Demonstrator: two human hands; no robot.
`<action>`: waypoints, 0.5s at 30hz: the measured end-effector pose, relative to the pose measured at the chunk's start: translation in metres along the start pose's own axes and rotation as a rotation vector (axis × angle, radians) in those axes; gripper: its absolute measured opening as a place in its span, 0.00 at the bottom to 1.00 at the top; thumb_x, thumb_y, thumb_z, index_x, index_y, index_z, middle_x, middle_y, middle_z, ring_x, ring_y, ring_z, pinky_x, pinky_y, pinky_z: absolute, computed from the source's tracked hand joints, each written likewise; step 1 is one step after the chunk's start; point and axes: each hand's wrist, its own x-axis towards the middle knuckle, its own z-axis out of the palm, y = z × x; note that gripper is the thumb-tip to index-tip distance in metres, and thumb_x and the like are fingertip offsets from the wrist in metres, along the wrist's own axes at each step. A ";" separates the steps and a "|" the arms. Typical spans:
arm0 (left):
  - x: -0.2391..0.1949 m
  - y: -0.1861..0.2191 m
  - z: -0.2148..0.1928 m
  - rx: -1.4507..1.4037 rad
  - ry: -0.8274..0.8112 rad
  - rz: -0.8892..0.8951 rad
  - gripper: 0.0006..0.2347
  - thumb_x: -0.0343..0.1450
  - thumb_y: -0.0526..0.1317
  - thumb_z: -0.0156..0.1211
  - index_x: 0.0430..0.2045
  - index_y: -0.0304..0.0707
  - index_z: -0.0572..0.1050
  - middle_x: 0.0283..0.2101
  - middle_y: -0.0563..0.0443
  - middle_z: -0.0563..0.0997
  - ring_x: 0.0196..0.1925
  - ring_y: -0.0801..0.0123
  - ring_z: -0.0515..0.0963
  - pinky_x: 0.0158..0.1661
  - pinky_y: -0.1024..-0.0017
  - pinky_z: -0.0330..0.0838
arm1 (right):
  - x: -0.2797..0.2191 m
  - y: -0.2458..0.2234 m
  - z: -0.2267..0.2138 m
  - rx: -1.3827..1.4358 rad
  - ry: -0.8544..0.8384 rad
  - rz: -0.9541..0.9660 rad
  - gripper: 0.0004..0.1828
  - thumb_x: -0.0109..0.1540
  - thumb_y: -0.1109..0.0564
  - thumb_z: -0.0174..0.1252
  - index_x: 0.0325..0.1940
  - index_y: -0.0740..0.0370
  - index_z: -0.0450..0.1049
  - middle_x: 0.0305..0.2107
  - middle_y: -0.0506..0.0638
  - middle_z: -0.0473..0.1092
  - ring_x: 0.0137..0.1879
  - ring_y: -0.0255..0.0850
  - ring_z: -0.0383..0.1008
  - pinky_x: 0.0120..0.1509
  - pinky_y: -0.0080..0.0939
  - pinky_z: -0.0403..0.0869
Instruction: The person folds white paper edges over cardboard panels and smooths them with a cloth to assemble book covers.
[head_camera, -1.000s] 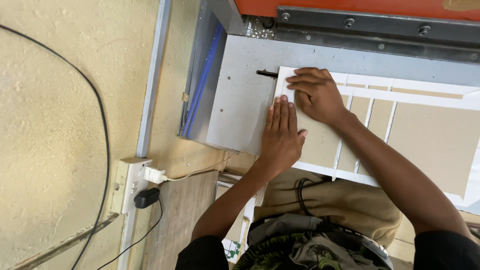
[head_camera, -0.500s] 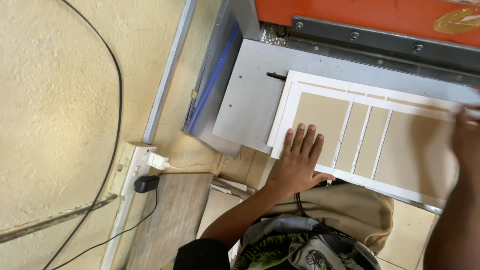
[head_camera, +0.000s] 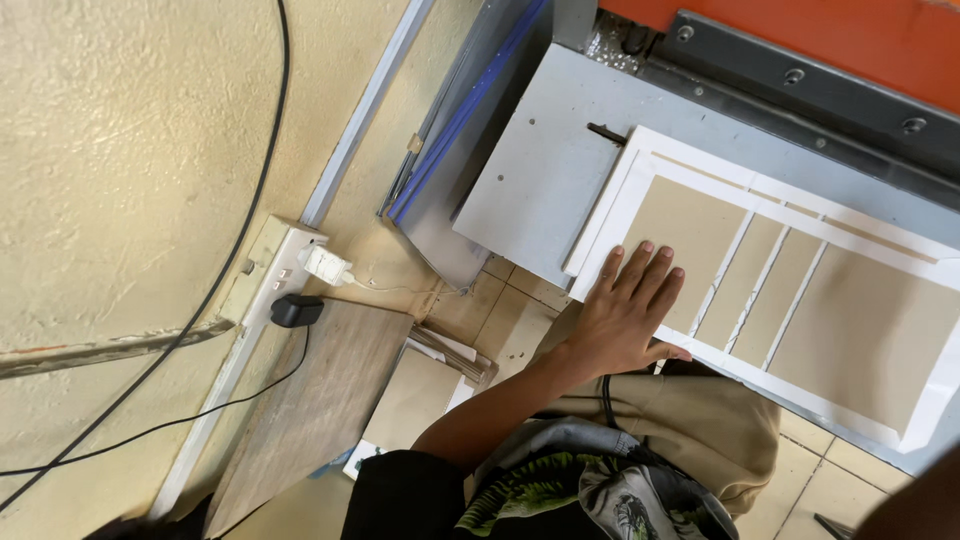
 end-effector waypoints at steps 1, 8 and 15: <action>-0.001 0.000 -0.002 0.001 -0.003 0.004 0.47 0.62 0.77 0.47 0.69 0.41 0.71 0.75 0.35 0.70 0.80 0.41 0.67 0.79 0.34 0.49 | 0.007 -0.028 0.023 0.090 -0.006 0.021 0.17 0.77 0.76 0.65 0.71 0.78 0.77 0.54 0.68 0.69 0.55 0.61 0.74 0.56 0.55 0.76; -0.005 -0.005 0.011 -0.109 0.184 0.008 0.36 0.65 0.72 0.45 0.50 0.38 0.80 0.49 0.39 0.81 0.59 0.44 0.81 0.68 0.38 0.68 | 0.075 -0.196 0.199 0.059 -0.409 -0.120 0.18 0.59 0.67 0.69 0.54 0.68 0.81 0.41 0.65 0.75 0.46 0.67 0.81 0.49 0.65 0.82; 0.005 -0.008 -0.006 -0.050 0.088 -0.027 0.45 0.62 0.76 0.40 0.64 0.42 0.75 0.69 0.38 0.77 0.78 0.45 0.72 0.79 0.38 0.53 | 0.150 -0.118 0.241 -0.273 -0.326 -0.111 0.04 0.67 0.60 0.69 0.45 0.52 0.85 0.34 0.48 0.79 0.42 0.51 0.83 0.49 0.52 0.82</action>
